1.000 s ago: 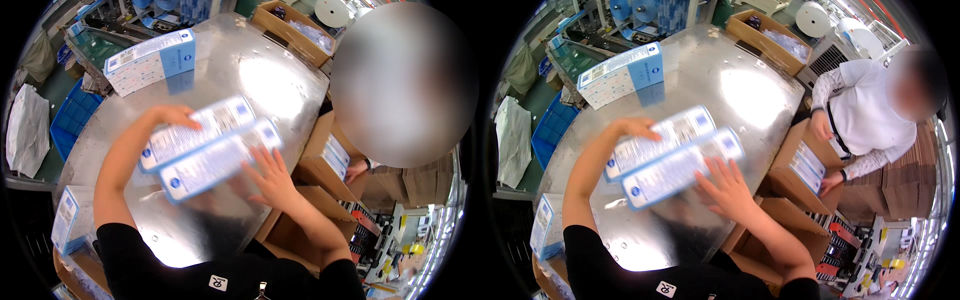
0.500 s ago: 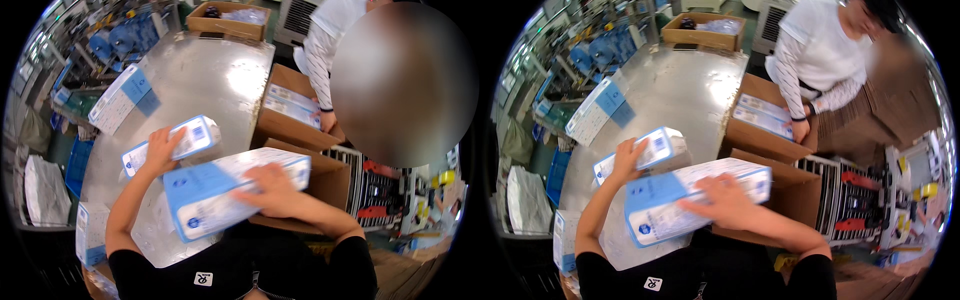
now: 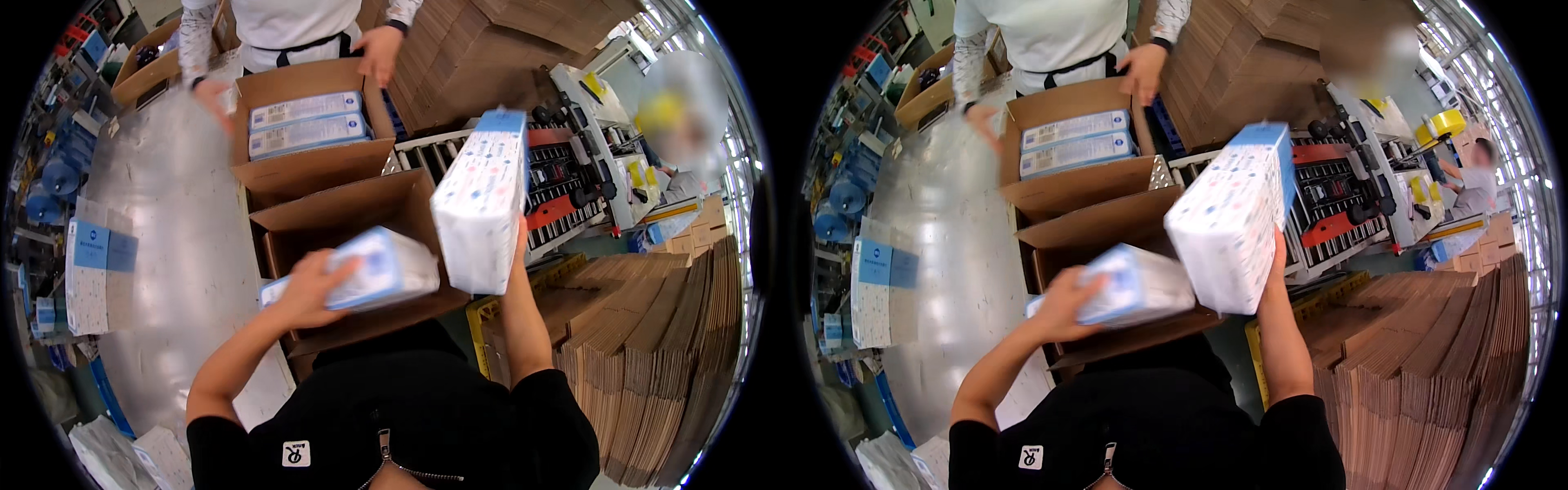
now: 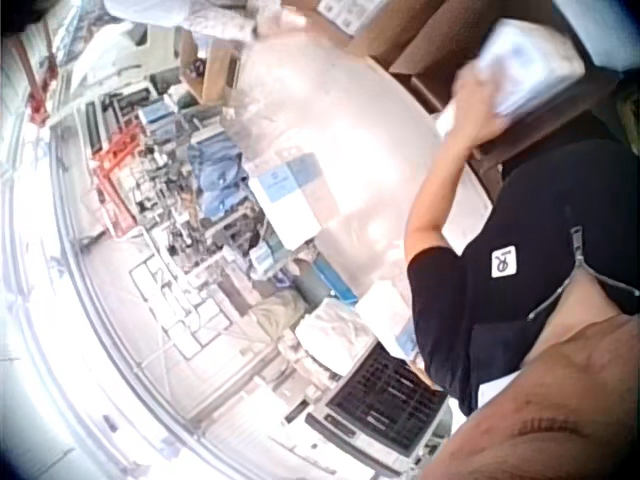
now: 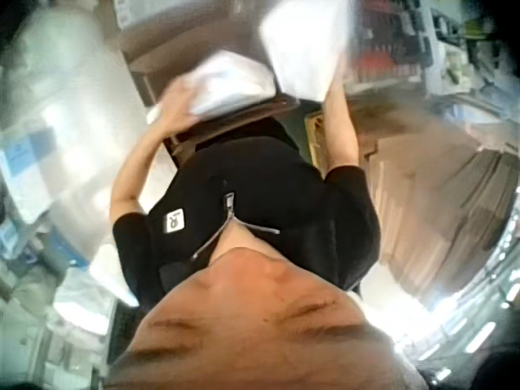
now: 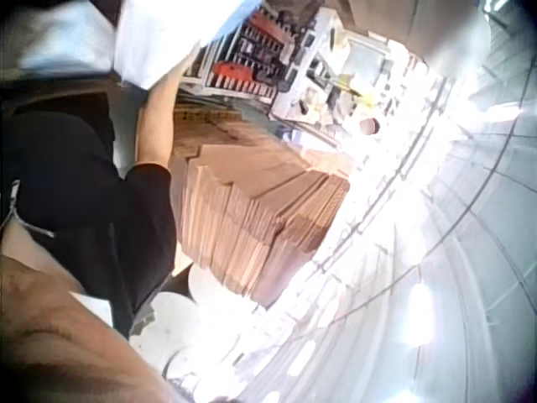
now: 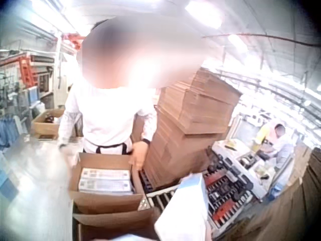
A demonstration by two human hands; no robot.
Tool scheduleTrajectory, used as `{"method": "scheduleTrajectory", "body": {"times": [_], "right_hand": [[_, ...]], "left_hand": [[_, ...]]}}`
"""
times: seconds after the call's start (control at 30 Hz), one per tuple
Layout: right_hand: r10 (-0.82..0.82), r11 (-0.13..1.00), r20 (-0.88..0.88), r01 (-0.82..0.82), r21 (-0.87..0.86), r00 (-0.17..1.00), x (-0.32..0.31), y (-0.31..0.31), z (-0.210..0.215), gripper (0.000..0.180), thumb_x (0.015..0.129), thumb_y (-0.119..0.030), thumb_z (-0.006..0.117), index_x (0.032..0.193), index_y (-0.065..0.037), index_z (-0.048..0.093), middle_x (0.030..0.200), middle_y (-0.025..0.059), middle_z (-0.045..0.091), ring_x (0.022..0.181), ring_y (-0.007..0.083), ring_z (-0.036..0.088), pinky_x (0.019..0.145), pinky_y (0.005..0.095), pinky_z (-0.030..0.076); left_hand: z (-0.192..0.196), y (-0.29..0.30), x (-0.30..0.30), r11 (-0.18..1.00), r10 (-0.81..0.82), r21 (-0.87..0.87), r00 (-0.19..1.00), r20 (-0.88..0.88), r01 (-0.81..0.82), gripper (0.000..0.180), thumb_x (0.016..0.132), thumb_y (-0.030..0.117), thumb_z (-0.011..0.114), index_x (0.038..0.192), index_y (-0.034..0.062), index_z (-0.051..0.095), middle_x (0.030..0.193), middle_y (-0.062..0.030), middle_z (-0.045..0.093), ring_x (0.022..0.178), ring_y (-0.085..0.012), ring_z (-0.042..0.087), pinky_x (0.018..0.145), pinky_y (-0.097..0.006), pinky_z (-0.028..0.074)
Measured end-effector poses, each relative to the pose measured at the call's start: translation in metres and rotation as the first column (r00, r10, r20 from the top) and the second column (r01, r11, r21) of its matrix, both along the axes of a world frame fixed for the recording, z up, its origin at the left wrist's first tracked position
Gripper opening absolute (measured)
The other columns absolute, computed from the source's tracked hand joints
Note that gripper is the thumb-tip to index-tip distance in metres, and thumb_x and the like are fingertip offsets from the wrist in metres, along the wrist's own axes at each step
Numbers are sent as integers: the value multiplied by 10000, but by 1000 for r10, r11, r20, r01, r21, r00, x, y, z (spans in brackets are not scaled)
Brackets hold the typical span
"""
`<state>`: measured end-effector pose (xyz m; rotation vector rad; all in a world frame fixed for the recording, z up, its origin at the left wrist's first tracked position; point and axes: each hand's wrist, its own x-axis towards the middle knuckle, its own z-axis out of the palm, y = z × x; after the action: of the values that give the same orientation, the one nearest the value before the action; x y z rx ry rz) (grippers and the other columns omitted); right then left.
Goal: The person packs multiple white and blue boxes into larger cardboard cartons, organizes them, and places the filled cartons onto a conveyor belt system.
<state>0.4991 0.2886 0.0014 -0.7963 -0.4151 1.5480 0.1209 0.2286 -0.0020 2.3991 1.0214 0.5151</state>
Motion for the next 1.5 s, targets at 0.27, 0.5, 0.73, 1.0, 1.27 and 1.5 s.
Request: {"method": "scheduleTrajectory", "body": {"times": [0.27,0.5,0.73,1.0,1.27,1.5], "right_hand": [[-116,514,993,-857,49,-13,-105,2,68,815,663,-106,731,1371,-72,327,1283,221,395,1184,328,416,977,457,347],[-166,105,638,-657,-747,-752,-185,20,-148,964,683,-39,633,1454,-318,125,1324,184,397,1211,351,395,972,520,321],[148,93,519,-511,-855,-842,-238,-2,-200,854,727,-167,666,1439,-140,195,1447,242,225,1340,381,238,1063,498,247],[308,304,845,-797,-523,-437,-220,4,-102,570,782,-152,630,1300,-28,430,1279,226,466,1181,340,467,959,373,401],[201,548,979,-832,-92,23,-382,24,-4,679,779,-52,635,1376,-39,314,1332,198,411,1198,292,457,939,395,409],[-291,474,933,-879,-52,-212,-536,31,5,942,714,-362,703,1432,-41,183,1477,251,98,1318,460,210,1009,534,301]], "left_hand": [[-253,-48,16,729,-402,-678,743,-535,-94,455,750,144,585,1195,57,545,1149,-177,581,1071,-324,547,894,-400,443],[-84,-39,-12,837,54,-540,995,-84,-90,384,782,242,585,1128,76,568,1046,-151,619,975,-330,586,812,-425,479],[-46,-67,-365,329,943,511,299,-142,-794,665,724,300,679,1281,27,441,1294,-201,455,1206,-370,406,1001,-447,326],[32,-116,-592,-46,772,440,-312,-554,-897,1127,502,390,819,1434,150,232,1271,-269,437,1201,-381,417,982,-464,350],[26,-54,-509,267,890,99,205,-408,-959,913,649,329,673,1434,192,227,1026,-257,555,947,-405,554,823,-454,453],[50,10,-449,303,937,383,200,-285,-873,782,740,409,663,1400,175,315,1397,-156,361,1289,-298,351,984,-503,351]]}}
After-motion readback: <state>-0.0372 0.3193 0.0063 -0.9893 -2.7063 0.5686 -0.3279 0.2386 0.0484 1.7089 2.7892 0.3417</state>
